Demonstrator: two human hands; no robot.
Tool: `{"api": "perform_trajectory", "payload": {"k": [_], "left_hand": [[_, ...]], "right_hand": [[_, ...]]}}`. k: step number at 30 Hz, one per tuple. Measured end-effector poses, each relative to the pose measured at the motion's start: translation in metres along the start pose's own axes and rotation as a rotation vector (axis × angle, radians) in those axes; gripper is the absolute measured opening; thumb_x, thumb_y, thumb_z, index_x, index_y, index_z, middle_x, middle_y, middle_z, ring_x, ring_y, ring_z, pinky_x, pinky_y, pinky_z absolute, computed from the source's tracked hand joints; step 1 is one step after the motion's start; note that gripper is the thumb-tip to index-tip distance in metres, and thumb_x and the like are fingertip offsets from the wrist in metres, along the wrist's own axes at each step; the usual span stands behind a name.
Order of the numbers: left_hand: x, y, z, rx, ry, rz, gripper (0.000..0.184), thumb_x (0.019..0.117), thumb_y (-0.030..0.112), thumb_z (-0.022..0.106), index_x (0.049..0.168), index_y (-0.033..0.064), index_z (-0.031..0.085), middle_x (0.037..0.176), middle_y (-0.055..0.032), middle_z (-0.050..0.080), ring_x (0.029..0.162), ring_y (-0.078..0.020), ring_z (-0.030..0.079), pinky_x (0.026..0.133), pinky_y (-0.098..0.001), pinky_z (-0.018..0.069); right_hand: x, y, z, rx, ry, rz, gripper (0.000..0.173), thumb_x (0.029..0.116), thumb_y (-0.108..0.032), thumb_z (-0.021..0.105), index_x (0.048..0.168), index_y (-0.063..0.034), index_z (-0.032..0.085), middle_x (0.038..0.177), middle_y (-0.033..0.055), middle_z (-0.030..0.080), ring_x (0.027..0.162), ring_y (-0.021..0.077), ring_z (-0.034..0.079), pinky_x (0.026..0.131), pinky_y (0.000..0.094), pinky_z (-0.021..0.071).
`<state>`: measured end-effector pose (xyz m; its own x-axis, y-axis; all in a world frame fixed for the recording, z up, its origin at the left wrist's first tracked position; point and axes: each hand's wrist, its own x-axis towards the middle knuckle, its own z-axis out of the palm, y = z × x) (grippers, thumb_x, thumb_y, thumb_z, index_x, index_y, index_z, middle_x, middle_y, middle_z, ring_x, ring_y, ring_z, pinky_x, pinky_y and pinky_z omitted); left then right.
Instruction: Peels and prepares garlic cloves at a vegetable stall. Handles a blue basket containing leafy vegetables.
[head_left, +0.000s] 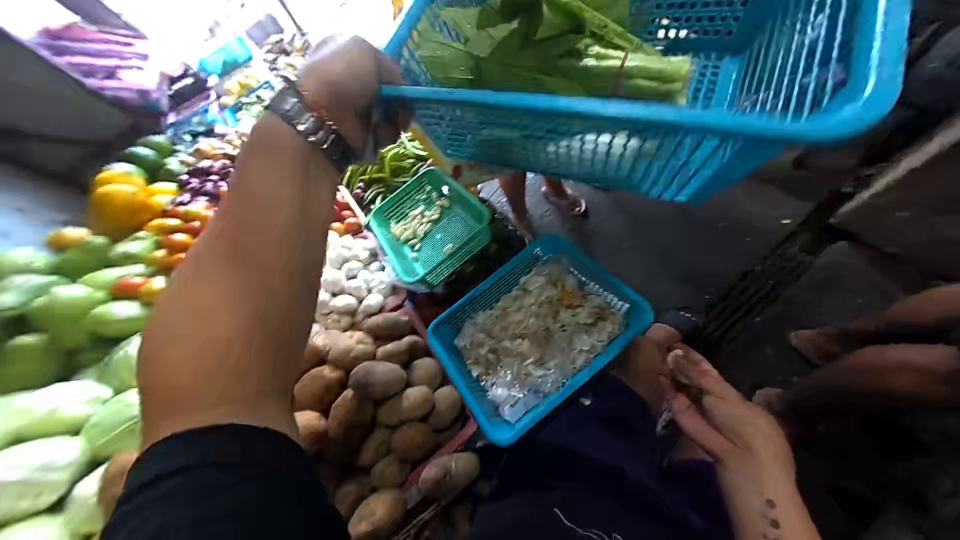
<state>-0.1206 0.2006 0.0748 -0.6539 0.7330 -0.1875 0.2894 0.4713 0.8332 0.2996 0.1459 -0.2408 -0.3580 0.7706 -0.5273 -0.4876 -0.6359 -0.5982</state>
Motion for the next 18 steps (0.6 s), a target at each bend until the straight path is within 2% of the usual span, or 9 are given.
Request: {"api": "perform_trajectory", "payload": {"k": [2, 3, 5, 8, 10, 12, 15, 17, 18], "left_hand": [[-0.022, -0.030, -0.049, 0.017, 0.087, -0.017, 0.001, 0.0933, 0.013, 0.057, 0.092, 0.0134, 0.056, 0.067, 0.0018, 0.060, 0.046, -0.0051, 0.052, 0.040, -0.0193, 0.0427], [-0.035, -0.048, -0.074, 0.020, 0.126, -0.037, 0.005, 0.0915, 0.013, 0.059, 0.096, 0.0146, 0.057, 0.071, 0.0021, 0.062, 0.049, -0.0052, 0.054, 0.042, -0.0204, 0.0456], [-0.064, -0.088, -0.120, 0.071, 0.227, -0.106, 0.009, 0.0931, 0.015, 0.060, 0.102, 0.0160, 0.059, 0.072, 0.0026, 0.062, 0.048, -0.0038, 0.053, 0.040, -0.0205, 0.0442], [-0.105, -0.158, -0.197, 0.039, 0.304, -0.167, 0.023, 0.0938, 0.015, 0.060, 0.117, 0.0147, 0.061, 0.084, 0.0006, 0.067, 0.056, -0.0046, 0.059, 0.045, -0.0223, 0.0497], [-0.140, -0.173, -0.216, 0.013, 0.431, -0.228, 0.014, 0.0977, 0.012, 0.055, 0.111, 0.0107, 0.058, 0.081, -0.0002, 0.063, 0.056, -0.0051, 0.056, 0.047, -0.0223, 0.0476], [-0.173, -0.170, -0.217, 0.040, 0.630, -0.374, 0.009, 0.1010, 0.013, 0.050, 0.108, 0.0112, 0.056, 0.078, 0.0014, 0.056, 0.053, -0.0036, 0.049, 0.047, -0.0187, 0.0426], [-0.205, -0.174, -0.228, 0.023, 0.846, -0.482, 0.007, 0.1021, 0.014, 0.050, 0.106, 0.0128, 0.055, 0.076, 0.0032, 0.050, 0.051, -0.0025, 0.041, 0.046, -0.0168, 0.0354], [-0.221, -0.187, -0.242, 0.036, 0.838, -0.480, 0.006, 0.1033, 0.015, 0.047, 0.099, 0.0131, 0.051, 0.070, 0.0041, 0.044, 0.048, -0.0019, 0.035, 0.044, -0.0158, 0.0303], [-0.224, -0.203, -0.258, 0.055, 0.697, -0.421, 0.013, 0.1041, 0.014, 0.044, 0.091, 0.0131, 0.046, 0.063, 0.0055, 0.040, 0.044, 0.0000, 0.032, 0.040, -0.0137, 0.0273]], "right_hand": [[0.002, 0.002, -0.006, 0.013, 0.027, -0.009, 0.021, 0.1074, -0.008, 0.045, 0.123, -0.0091, 0.058, 0.093, 0.0029, 0.070, 0.079, 0.0116, 0.071, 0.074, 0.0275, 0.0632], [0.002, 0.003, -0.007, 0.019, 0.017, -0.014, 0.023, 0.1083, -0.009, 0.043, 0.126, -0.0077, 0.057, 0.096, 0.0044, 0.071, 0.082, 0.0131, 0.073, 0.076, 0.0286, 0.0636], [0.002, 0.003, -0.002, -0.020, -0.031, -0.018, 0.026, 0.1079, -0.006, 0.041, 0.128, -0.0063, 0.056, 0.100, 0.0051, 0.072, 0.086, 0.0135, 0.073, 0.080, 0.0288, 0.0634], [-0.003, 0.004, 0.021, -0.101, -0.079, -0.016, 0.026, 0.1062, -0.002, 0.044, 0.129, -0.0045, 0.057, 0.101, 0.0066, 0.072, 0.084, 0.0144, 0.073, 0.076, 0.0292, 0.0639], [-0.005, 0.005, 0.037, -0.127, -0.115, -0.008, 0.025, 0.1063, -0.002, 0.044, 0.128, -0.0045, 0.057, 0.100, 0.0066, 0.073, 0.082, 0.0155, 0.074, 0.075, 0.0301, 0.0644], [-0.006, 0.012, 0.049, -0.111, -0.167, 0.003, 0.024, 0.1058, -0.001, 0.045, 0.126, -0.0046, 0.058, 0.098, 0.0076, 0.073, 0.080, 0.0166, 0.075, 0.073, 0.0313, 0.0650], [-0.009, 0.022, 0.067, -0.099, -0.218, 0.045, 0.024, 0.1059, -0.002, 0.045, 0.126, -0.0049, 0.057, 0.099, 0.0087, 0.073, 0.080, 0.0176, 0.074, 0.074, 0.0324, 0.0648], [-0.019, 0.027, 0.084, -0.124, -0.253, 0.076, 0.024, 0.1051, -0.001, 0.046, 0.127, -0.0055, 0.055, 0.101, 0.0076, 0.071, 0.082, 0.0174, 0.073, 0.075, 0.0326, 0.0642], [-0.026, 0.028, 0.092, -0.139, -0.277, 0.084, 0.024, 0.1040, 0.001, 0.046, 0.126, -0.0062, 0.054, 0.101, 0.0065, 0.070, 0.083, 0.0169, 0.073, 0.076, 0.0323, 0.0638]]}}
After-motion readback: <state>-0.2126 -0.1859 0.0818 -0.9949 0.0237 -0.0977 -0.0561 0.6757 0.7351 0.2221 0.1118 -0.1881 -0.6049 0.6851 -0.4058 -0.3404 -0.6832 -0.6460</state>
